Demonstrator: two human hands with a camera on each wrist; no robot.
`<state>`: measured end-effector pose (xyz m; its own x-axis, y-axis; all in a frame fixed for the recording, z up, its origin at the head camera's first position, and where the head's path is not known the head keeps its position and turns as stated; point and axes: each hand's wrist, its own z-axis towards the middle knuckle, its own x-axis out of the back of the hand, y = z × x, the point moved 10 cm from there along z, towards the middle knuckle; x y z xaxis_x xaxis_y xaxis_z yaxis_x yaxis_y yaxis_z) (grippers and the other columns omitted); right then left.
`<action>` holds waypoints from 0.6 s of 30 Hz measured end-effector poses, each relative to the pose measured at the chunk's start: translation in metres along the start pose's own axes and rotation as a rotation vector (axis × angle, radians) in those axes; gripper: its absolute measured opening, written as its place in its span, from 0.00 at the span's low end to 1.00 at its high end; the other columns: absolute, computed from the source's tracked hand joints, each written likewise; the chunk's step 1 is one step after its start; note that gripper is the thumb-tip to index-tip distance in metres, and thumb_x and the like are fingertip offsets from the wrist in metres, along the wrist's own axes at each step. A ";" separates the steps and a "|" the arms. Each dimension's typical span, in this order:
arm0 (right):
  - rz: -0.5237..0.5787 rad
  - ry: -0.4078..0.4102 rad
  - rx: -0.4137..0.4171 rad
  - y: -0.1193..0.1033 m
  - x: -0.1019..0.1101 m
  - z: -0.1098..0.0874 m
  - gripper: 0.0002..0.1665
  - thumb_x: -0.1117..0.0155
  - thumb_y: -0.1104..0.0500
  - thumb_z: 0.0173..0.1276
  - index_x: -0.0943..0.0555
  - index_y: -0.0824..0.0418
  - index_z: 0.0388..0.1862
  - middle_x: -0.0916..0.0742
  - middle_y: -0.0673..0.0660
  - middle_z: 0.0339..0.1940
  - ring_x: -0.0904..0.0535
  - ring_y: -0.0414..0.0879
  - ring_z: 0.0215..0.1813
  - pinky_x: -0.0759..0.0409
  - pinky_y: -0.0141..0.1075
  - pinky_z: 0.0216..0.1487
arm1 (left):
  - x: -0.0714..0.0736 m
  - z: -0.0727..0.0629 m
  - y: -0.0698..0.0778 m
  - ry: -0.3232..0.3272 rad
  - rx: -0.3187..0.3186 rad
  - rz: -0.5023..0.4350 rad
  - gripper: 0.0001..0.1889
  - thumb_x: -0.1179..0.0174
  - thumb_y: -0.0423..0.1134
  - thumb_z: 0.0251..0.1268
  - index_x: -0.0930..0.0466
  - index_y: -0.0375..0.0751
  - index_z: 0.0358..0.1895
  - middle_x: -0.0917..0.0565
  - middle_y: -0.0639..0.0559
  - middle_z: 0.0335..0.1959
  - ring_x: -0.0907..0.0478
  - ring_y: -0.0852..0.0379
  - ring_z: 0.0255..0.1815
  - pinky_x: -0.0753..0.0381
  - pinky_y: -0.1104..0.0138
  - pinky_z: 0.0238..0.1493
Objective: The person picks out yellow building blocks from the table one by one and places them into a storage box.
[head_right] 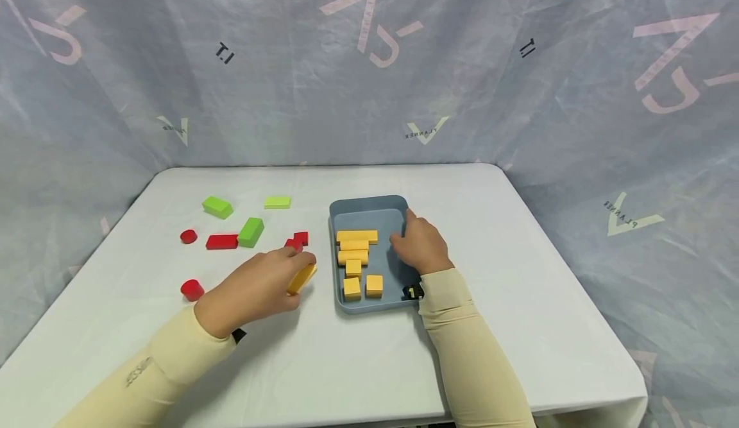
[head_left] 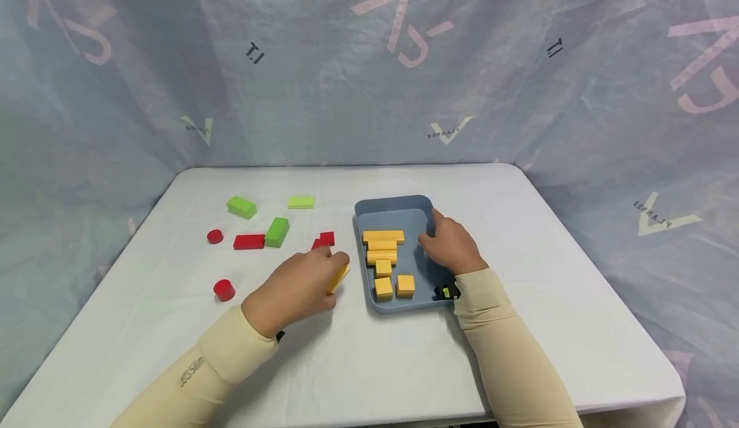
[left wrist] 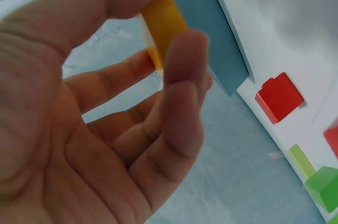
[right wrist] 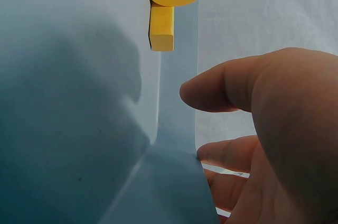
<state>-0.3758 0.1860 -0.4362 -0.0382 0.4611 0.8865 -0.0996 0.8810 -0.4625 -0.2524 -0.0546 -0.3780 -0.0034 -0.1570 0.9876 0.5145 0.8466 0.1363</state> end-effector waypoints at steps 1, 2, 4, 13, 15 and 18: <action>-0.001 0.001 -0.001 0.000 0.000 0.000 0.46 0.42 0.49 0.74 0.44 0.67 0.83 0.18 0.61 0.33 0.34 0.46 0.20 0.31 0.41 0.29 | 0.000 0.002 0.002 0.007 -0.007 0.001 0.18 0.28 0.36 0.53 0.21 0.45 0.48 0.24 0.54 0.28 0.28 0.59 0.22 0.26 0.67 0.27; -0.002 0.001 -0.002 0.000 0.000 0.000 0.46 0.42 0.49 0.74 0.44 0.67 0.83 0.17 0.61 0.33 0.34 0.46 0.20 0.31 0.41 0.30 | 0.000 0.003 0.004 0.014 -0.015 -0.003 0.18 0.29 0.35 0.53 0.22 0.45 0.47 0.25 0.54 0.26 0.29 0.59 0.21 0.27 0.67 0.25; -0.006 0.006 -0.004 0.000 0.001 0.000 0.46 0.42 0.49 0.74 0.44 0.67 0.83 0.16 0.62 0.36 0.33 0.47 0.21 0.30 0.42 0.31 | 0.000 0.007 0.008 0.024 -0.029 -0.012 0.18 0.30 0.35 0.53 0.22 0.44 0.47 0.27 0.55 0.24 0.29 0.59 0.21 0.29 0.68 0.24; -0.005 0.013 -0.007 0.003 0.000 0.001 0.46 0.42 0.48 0.74 0.44 0.68 0.83 0.14 0.68 0.49 0.28 0.48 0.25 0.26 0.44 0.38 | -0.004 0.020 0.028 0.034 -0.060 -0.025 0.21 0.30 0.40 0.53 0.23 0.44 0.50 0.26 0.56 0.24 0.29 0.60 0.21 0.29 0.69 0.22; -0.004 0.011 -0.008 0.004 -0.002 0.002 0.46 0.42 0.48 0.74 0.44 0.67 0.83 0.14 0.68 0.47 0.29 0.48 0.25 0.26 0.44 0.38 | -0.005 0.021 0.031 0.035 -0.071 -0.027 0.22 0.28 0.40 0.53 0.24 0.44 0.52 0.26 0.57 0.23 0.29 0.60 0.21 0.28 0.69 0.23; -0.009 0.017 -0.009 0.004 -0.002 0.003 0.47 0.41 0.47 0.74 0.44 0.67 0.83 0.14 0.67 0.49 0.29 0.48 0.25 0.25 0.45 0.40 | -0.006 0.023 0.036 0.045 -0.093 -0.018 0.21 0.28 0.40 0.55 0.24 0.43 0.51 0.28 0.57 0.19 0.31 0.61 0.17 0.30 0.70 0.21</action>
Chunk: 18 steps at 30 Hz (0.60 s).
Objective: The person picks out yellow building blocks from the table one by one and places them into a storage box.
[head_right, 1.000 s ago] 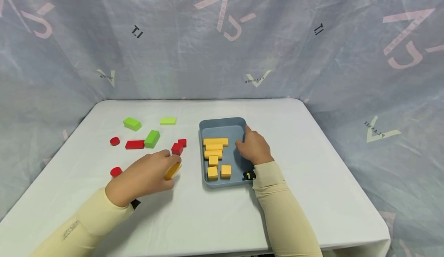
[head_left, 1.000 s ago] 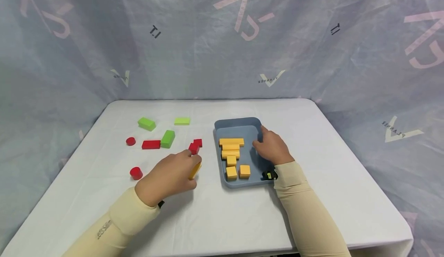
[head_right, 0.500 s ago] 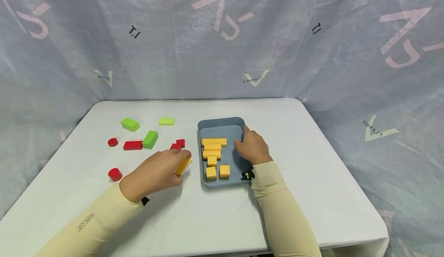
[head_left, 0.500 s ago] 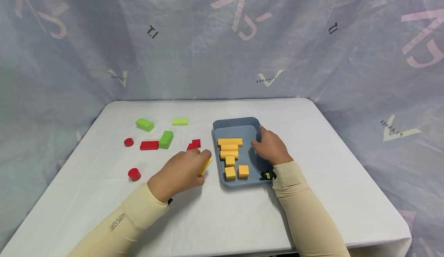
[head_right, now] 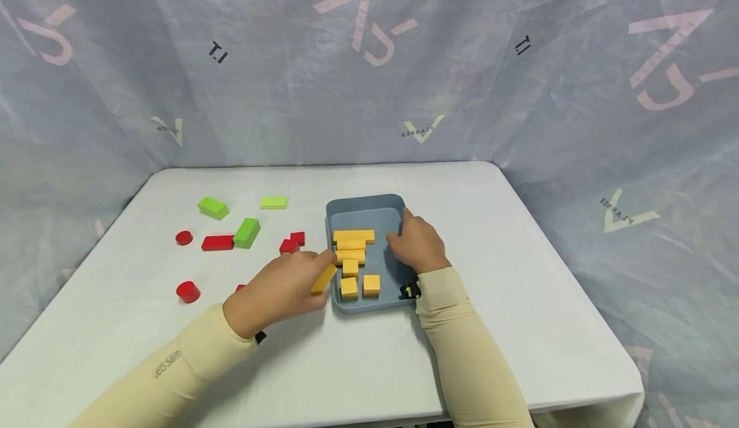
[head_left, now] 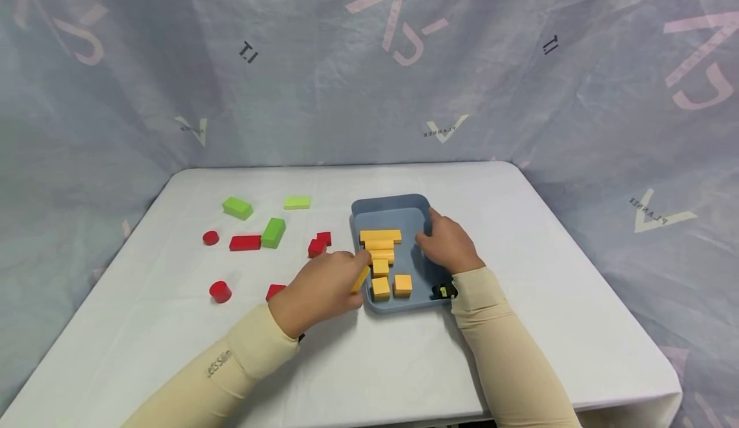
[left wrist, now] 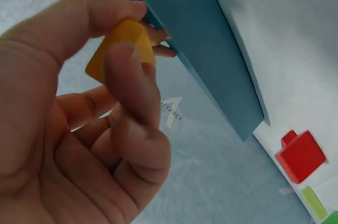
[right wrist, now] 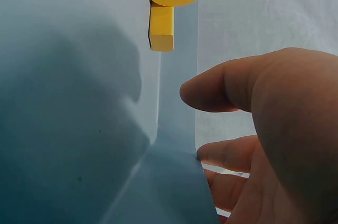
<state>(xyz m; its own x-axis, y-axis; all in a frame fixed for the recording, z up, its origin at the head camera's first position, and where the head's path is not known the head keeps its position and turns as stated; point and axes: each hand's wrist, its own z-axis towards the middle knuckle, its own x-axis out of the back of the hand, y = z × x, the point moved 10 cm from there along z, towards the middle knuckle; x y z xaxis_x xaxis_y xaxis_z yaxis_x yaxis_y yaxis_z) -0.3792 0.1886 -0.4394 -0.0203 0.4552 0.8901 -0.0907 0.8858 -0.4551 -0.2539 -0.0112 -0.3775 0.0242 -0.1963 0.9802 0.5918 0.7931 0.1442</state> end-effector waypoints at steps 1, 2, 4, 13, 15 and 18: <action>0.000 0.002 0.001 0.000 0.000 0.000 0.47 0.41 0.47 0.74 0.44 0.67 0.83 0.14 0.68 0.52 0.28 0.48 0.26 0.25 0.45 0.41 | -0.001 0.001 0.001 0.002 -0.008 0.004 0.21 0.28 0.40 0.56 0.25 0.43 0.50 0.29 0.57 0.17 0.32 0.61 0.16 0.31 0.70 0.20; 0.001 -0.002 0.000 0.000 0.000 0.000 0.47 0.41 0.47 0.74 0.44 0.67 0.83 0.14 0.68 0.53 0.27 0.49 0.26 0.24 0.46 0.41 | -0.001 0.001 0.002 0.005 -0.016 0.008 0.20 0.28 0.39 0.56 0.25 0.42 0.50 0.30 0.56 0.15 0.33 0.61 0.14 0.33 0.70 0.18; -0.003 0.004 0.003 -0.001 0.001 0.001 0.47 0.41 0.48 0.74 0.44 0.67 0.83 0.16 0.69 0.62 0.25 0.49 0.30 0.24 0.47 0.44 | -0.002 0.002 0.003 0.007 -0.022 0.023 0.19 0.28 0.39 0.57 0.24 0.41 0.49 0.33 0.57 0.12 0.35 0.61 0.11 0.35 0.71 0.16; -0.004 0.004 0.001 -0.002 0.002 0.001 0.47 0.41 0.48 0.74 0.44 0.67 0.83 0.18 0.69 0.66 0.22 0.51 0.34 0.23 0.48 0.47 | -0.003 0.006 0.003 -0.001 0.000 0.111 0.26 0.25 0.51 0.59 0.22 0.41 0.55 0.33 0.58 0.10 0.35 0.61 0.10 0.36 0.69 0.14; -0.005 0.005 0.002 -0.002 0.002 0.001 0.47 0.41 0.48 0.74 0.44 0.67 0.83 0.20 0.69 0.69 0.20 0.51 0.37 0.23 0.48 0.48 | -0.004 0.008 0.005 0.010 -0.004 0.122 0.29 0.24 0.55 0.58 0.21 0.41 0.55 0.32 0.57 0.10 0.34 0.61 0.10 0.34 0.68 0.14; -0.003 0.004 0.000 -0.001 0.001 0.001 0.46 0.41 0.48 0.74 0.44 0.67 0.83 0.20 0.68 0.69 0.20 0.52 0.38 0.23 0.48 0.48 | -0.008 0.013 0.008 0.006 -0.011 0.125 0.30 0.24 0.56 0.57 0.21 0.41 0.54 0.30 0.57 0.12 0.31 0.61 0.13 0.30 0.67 0.16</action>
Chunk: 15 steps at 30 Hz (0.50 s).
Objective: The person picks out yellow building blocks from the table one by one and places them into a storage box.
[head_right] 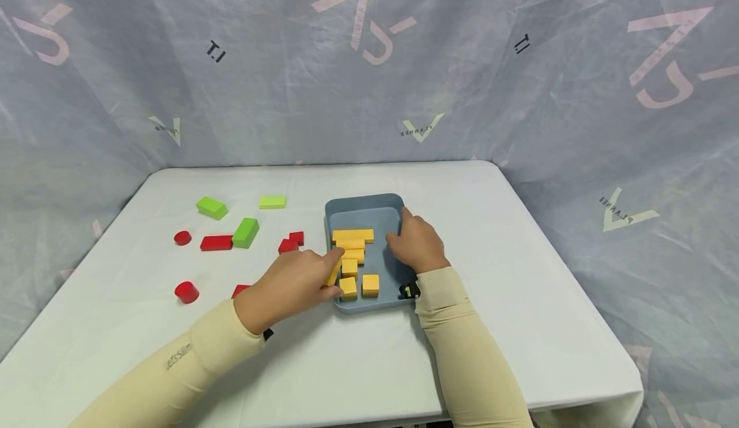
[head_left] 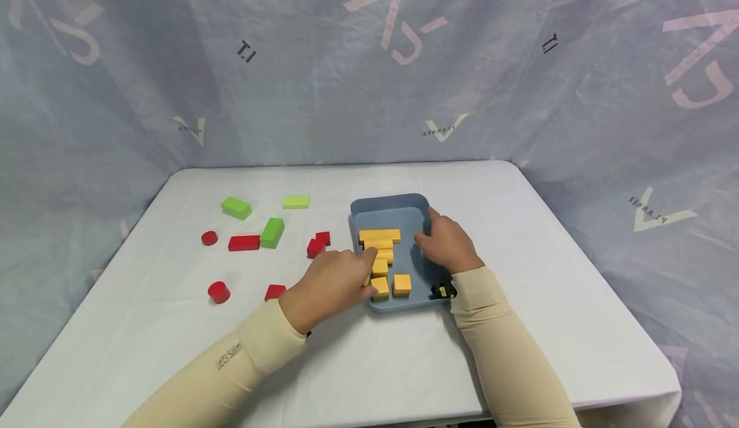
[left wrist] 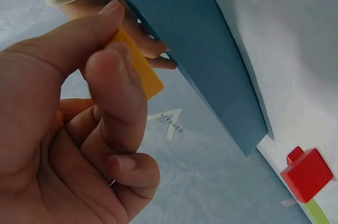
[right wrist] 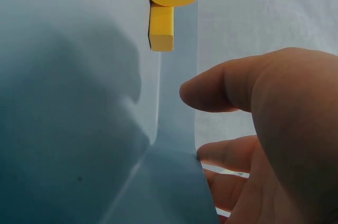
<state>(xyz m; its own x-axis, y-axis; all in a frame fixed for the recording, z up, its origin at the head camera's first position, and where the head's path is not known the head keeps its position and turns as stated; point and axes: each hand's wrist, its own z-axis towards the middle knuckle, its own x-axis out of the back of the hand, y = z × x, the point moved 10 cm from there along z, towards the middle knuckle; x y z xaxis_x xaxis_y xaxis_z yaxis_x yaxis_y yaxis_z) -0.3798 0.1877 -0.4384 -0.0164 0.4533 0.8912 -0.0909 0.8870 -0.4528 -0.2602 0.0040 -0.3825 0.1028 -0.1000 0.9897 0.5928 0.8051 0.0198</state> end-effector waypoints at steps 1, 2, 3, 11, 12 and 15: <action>0.004 -0.002 -0.001 0.000 0.000 0.000 0.46 0.41 0.48 0.74 0.44 0.67 0.83 0.19 0.68 0.68 0.20 0.52 0.37 0.23 0.48 0.48 | -0.002 0.002 0.001 -0.005 -0.003 0.001 0.29 0.24 0.56 0.57 0.22 0.41 0.53 0.29 0.57 0.13 0.31 0.61 0.13 0.29 0.67 0.18; 0.005 -0.001 -0.001 0.001 0.000 0.000 0.46 0.41 0.48 0.74 0.44 0.67 0.83 0.19 0.68 0.69 0.20 0.52 0.37 0.23 0.48 0.48 | -0.004 0.004 0.001 -0.015 -0.004 -0.004 0.29 0.23 0.56 0.57 0.22 0.41 0.53 0.28 0.57 0.14 0.30 0.61 0.14 0.27 0.67 0.20; 0.005 0.000 0.000 0.001 -0.001 0.000 0.46 0.41 0.48 0.74 0.43 0.67 0.83 0.19 0.68 0.68 0.21 0.51 0.36 0.23 0.48 0.47 | -0.006 0.005 0.002 -0.029 -0.002 -0.011 0.30 0.23 0.57 0.56 0.22 0.41 0.53 0.28 0.57 0.14 0.29 0.61 0.16 0.25 0.68 0.21; 0.001 0.001 0.005 -0.002 0.001 -0.001 0.46 0.40 0.48 0.75 0.44 0.67 0.83 0.19 0.68 0.68 0.17 0.54 0.44 0.21 0.49 0.48 | -0.011 0.015 0.008 -0.045 -0.019 0.003 0.29 0.23 0.59 0.55 0.20 0.44 0.49 0.29 0.58 0.14 0.29 0.61 0.17 0.27 0.66 0.22; 0.000 0.002 0.003 -0.002 0.001 -0.001 0.46 0.40 0.48 0.75 0.44 0.67 0.83 0.21 0.68 0.70 0.17 0.54 0.48 0.21 0.49 0.50 | -0.011 0.016 0.009 -0.038 -0.027 0.010 0.28 0.23 0.60 0.54 0.19 0.44 0.48 0.29 0.58 0.13 0.29 0.61 0.17 0.28 0.66 0.22; -0.003 0.000 -0.002 -0.002 0.002 -0.002 0.46 0.40 0.48 0.75 0.44 0.67 0.83 0.23 0.68 0.73 0.18 0.56 0.54 0.21 0.50 0.53 | -0.012 0.019 0.014 -0.010 -0.051 0.025 0.28 0.23 0.62 0.52 0.18 0.44 0.45 0.29 0.59 0.13 0.30 0.61 0.16 0.31 0.67 0.20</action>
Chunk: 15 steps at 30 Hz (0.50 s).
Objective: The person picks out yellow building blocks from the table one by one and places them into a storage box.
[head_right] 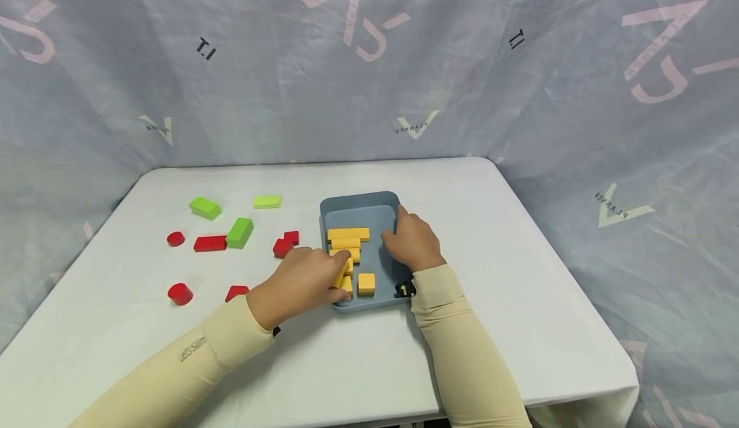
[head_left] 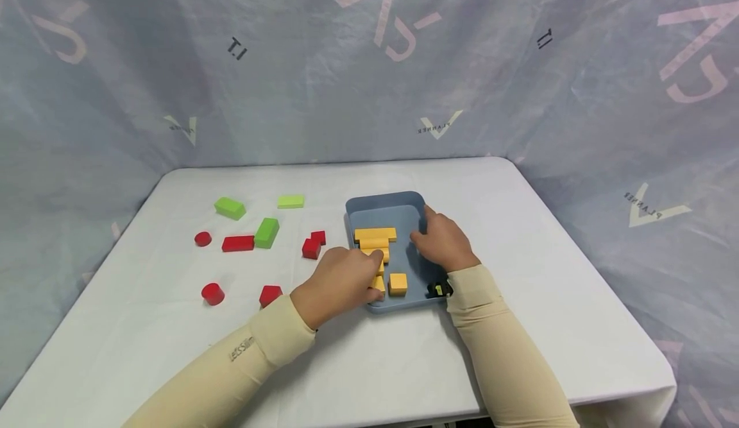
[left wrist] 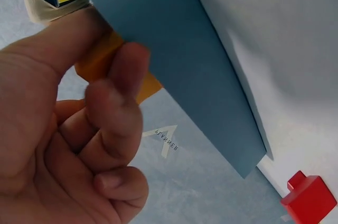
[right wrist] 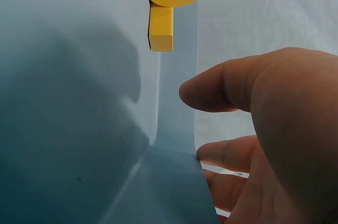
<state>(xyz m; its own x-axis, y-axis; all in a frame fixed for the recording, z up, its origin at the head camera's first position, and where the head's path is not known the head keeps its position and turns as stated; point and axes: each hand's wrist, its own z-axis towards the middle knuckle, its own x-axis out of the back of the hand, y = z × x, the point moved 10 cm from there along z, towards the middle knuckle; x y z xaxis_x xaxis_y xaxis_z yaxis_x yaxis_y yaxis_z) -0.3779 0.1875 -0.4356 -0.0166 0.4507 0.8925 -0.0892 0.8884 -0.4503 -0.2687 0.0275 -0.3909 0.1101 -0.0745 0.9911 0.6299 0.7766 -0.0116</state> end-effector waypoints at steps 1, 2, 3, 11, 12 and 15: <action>-0.001 -0.003 -0.001 -0.001 0.000 0.000 0.46 0.40 0.48 0.75 0.44 0.67 0.83 0.23 0.68 0.73 0.18 0.56 0.54 0.21 0.50 0.53 | 0.000 0.001 0.001 0.010 -0.006 0.005 0.29 0.23 0.63 0.51 0.18 0.45 0.44 0.29 0.59 0.13 0.30 0.61 0.15 0.31 0.67 0.19; -0.001 -0.005 -0.001 -0.001 0.000 0.000 0.46 0.40 0.48 0.75 0.44 0.67 0.83 0.23 0.68 0.73 0.18 0.55 0.52 0.21 0.50 0.52 | 0.000 0.001 0.002 0.016 -0.010 0.011 0.30 0.23 0.64 0.50 0.17 0.45 0.45 0.29 0.60 0.13 0.29 0.62 0.15 0.31 0.67 0.18; -0.001 -0.005 0.000 -0.001 0.000 0.000 0.46 0.40 0.48 0.75 0.44 0.67 0.83 0.23 0.68 0.73 0.18 0.55 0.50 0.22 0.50 0.51 | 0.000 0.002 0.003 0.022 -0.014 0.011 0.31 0.23 0.65 0.49 0.17 0.45 0.45 0.28 0.60 0.14 0.29 0.62 0.15 0.31 0.68 0.18; -0.004 -0.002 0.007 -0.001 0.000 0.000 0.46 0.40 0.47 0.74 0.43 0.67 0.83 0.21 0.68 0.71 0.19 0.52 0.41 0.22 0.49 0.50 | -0.001 0.007 0.010 0.065 -0.030 0.064 0.32 0.24 0.70 0.46 0.17 0.46 0.40 0.29 0.59 0.12 0.29 0.61 0.14 0.29 0.66 0.17; -0.003 -0.001 0.008 -0.001 0.000 0.001 0.46 0.40 0.47 0.74 0.43 0.67 0.83 0.21 0.68 0.71 0.20 0.52 0.39 0.22 0.49 0.49 | -0.001 0.007 0.010 0.077 -0.032 0.078 0.31 0.25 0.71 0.46 0.17 0.47 0.38 0.30 0.59 0.12 0.29 0.61 0.14 0.30 0.66 0.17; 0.007 -0.003 0.008 0.000 -0.001 0.001 0.46 0.40 0.48 0.75 0.44 0.66 0.83 0.17 0.67 0.65 0.22 0.50 0.32 0.23 0.47 0.43 | 0.001 0.009 0.012 0.118 -0.040 0.108 0.31 0.26 0.73 0.45 0.21 0.48 0.31 0.32 0.59 0.12 0.31 0.61 0.13 0.31 0.66 0.17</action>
<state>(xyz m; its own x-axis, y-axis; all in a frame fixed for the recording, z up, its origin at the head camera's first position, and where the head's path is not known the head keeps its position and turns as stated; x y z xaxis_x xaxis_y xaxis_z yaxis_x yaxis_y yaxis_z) -0.3788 0.1872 -0.4364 -0.0198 0.4563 0.8896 -0.0973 0.8847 -0.4560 -0.2678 0.0418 -0.3888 0.2671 -0.0665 0.9614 0.6396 0.7584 -0.1252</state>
